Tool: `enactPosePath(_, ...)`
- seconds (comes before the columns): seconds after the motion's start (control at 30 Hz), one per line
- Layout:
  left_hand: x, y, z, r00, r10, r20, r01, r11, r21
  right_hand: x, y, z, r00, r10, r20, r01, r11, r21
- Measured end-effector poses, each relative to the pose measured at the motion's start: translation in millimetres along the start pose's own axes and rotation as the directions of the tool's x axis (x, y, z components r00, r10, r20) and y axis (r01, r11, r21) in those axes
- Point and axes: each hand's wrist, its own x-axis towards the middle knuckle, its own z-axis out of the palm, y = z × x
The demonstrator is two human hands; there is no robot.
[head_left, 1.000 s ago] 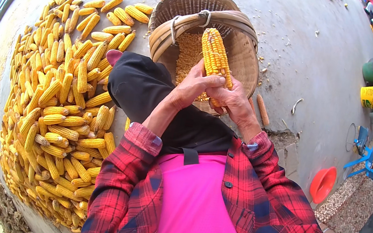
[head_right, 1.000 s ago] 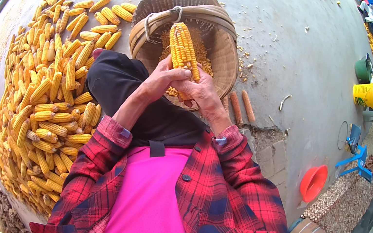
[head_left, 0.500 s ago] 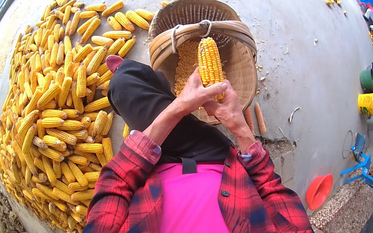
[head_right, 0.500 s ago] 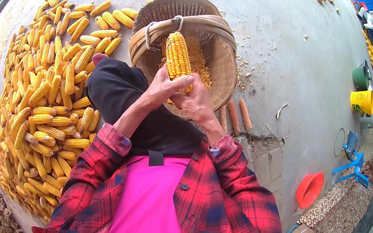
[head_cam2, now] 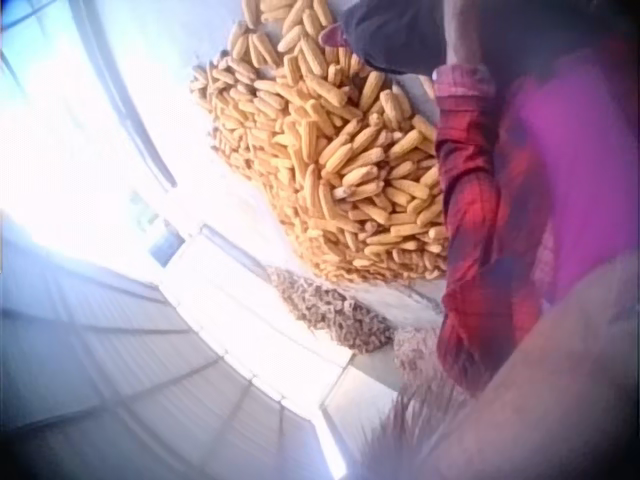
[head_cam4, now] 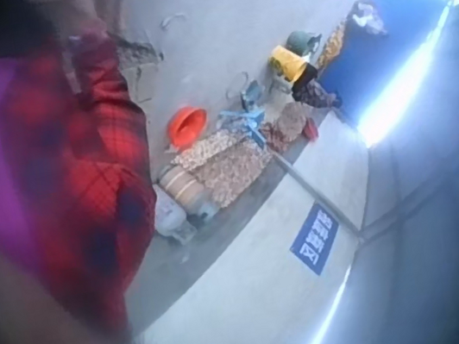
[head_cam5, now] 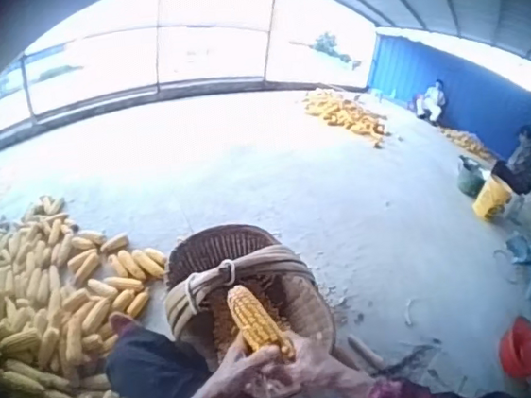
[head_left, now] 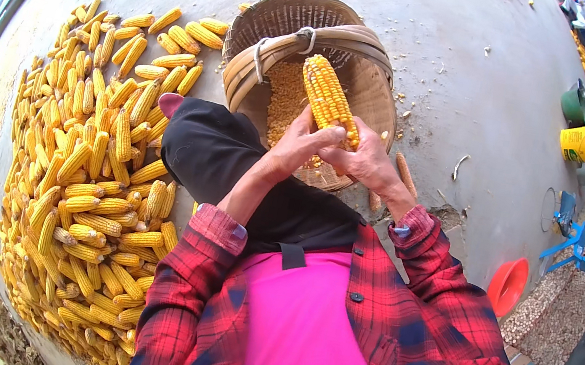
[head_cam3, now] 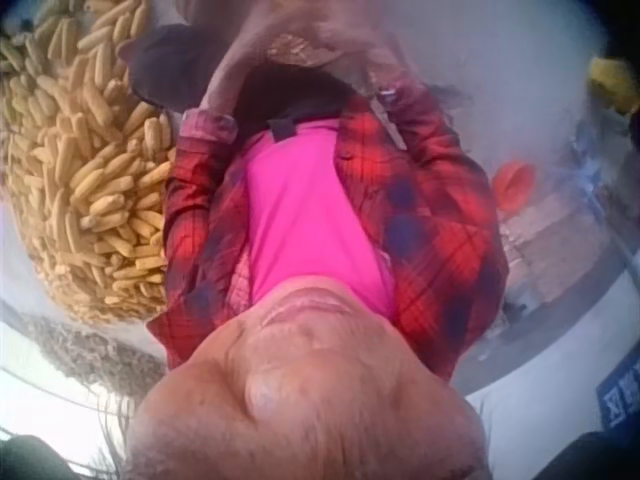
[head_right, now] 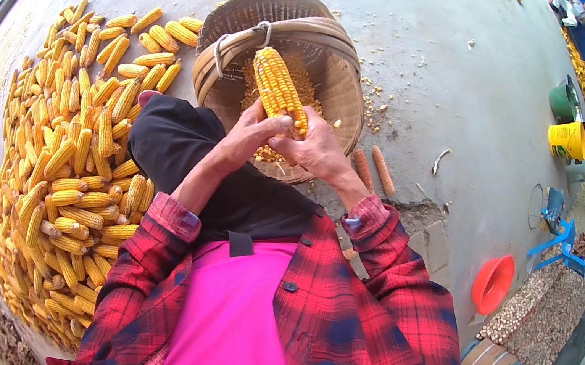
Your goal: The person sits on the floor and removes kernels from dried corn cobs by hand, dropping the kernels into a woven basket. The person repeatedly picks up cobs from a large pile, shucks them, and places the empty cobs aside.
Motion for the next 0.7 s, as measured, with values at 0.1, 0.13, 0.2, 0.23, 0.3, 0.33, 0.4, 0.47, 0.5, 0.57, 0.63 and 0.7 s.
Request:
enactPosePath(0.1,2.9,-1.8,2.9,0.998,-0.060,-0.007,0.060,0.998,-0.020,4.1,5.5,1.3,0.978,-0.132,-0.164,0.054,0.910,-0.411)
enactPosePath(0.13,5.7,-0.8,7.2,1.000,-0.026,-0.009,0.027,0.997,0.073,4.3,4.7,1.9,0.970,-0.173,-0.171,0.083,0.897,-0.435)
enactPosePath(0.2,3.4,5.7,10.8,0.994,-0.085,-0.075,0.096,0.982,0.164,3.4,2.8,7.3,0.950,-0.254,-0.184,0.137,0.865,-0.483)
enactPosePath(0.23,3.0,5.6,7.8,0.995,-0.084,-0.058,0.091,0.986,0.139,5.1,3.8,8.7,0.953,-0.225,-0.202,0.096,0.859,-0.503)
enactPosePath(0.3,3.4,-2.2,-2.8,0.994,-0.107,-0.011,0.107,0.994,0.014,6.9,6.5,3.3,0.959,-0.244,-0.146,0.160,0.888,-0.431)
enactPosePath(0.33,-1.2,12.3,3.9,0.989,-0.143,0.040,0.146,0.986,-0.077,6.4,5.6,0.5,0.960,-0.252,-0.120,0.190,0.904,-0.384)
enactPosePath(0.4,-2.3,7.7,-4.5,0.992,-0.102,0.079,0.109,0.990,-0.087,2.4,-7.7,2.9,0.951,-0.283,-0.125,0.214,0.894,-0.394)
enactPosePath(0.47,-0.5,8.1,-6.1,0.992,-0.071,0.102,0.083,0.989,-0.121,-0.6,-13.4,2.8,0.939,-0.315,-0.135,0.233,0.875,-0.426)
enactPosePath(0.5,-1.7,8.4,-4.7,0.995,-0.064,0.080,0.079,0.978,-0.194,-1.3,-12.9,5.1,0.934,-0.331,-0.138,0.242,0.866,-0.438)
enactPosePath(0.57,-0.6,8.3,-5.7,0.999,-0.030,0.034,0.040,0.946,-0.322,-1.9,-7.9,5.5,0.902,-0.412,-0.128,0.293,0.804,-0.517)
enactPosePath(0.63,1.5,9.0,-9.5,0.999,-0.035,0.004,0.035,0.954,-0.299,-1.0,-0.3,5.4,0.959,-0.253,-0.125,0.211,0.938,-0.276)
enactPosePath(0.7,1.6,9.2,-9.9,1.000,-0.020,-0.003,0.018,0.953,-0.303,-2.4,1.7,7.7,0.988,-0.132,-0.081,0.131,0.991,-0.020)
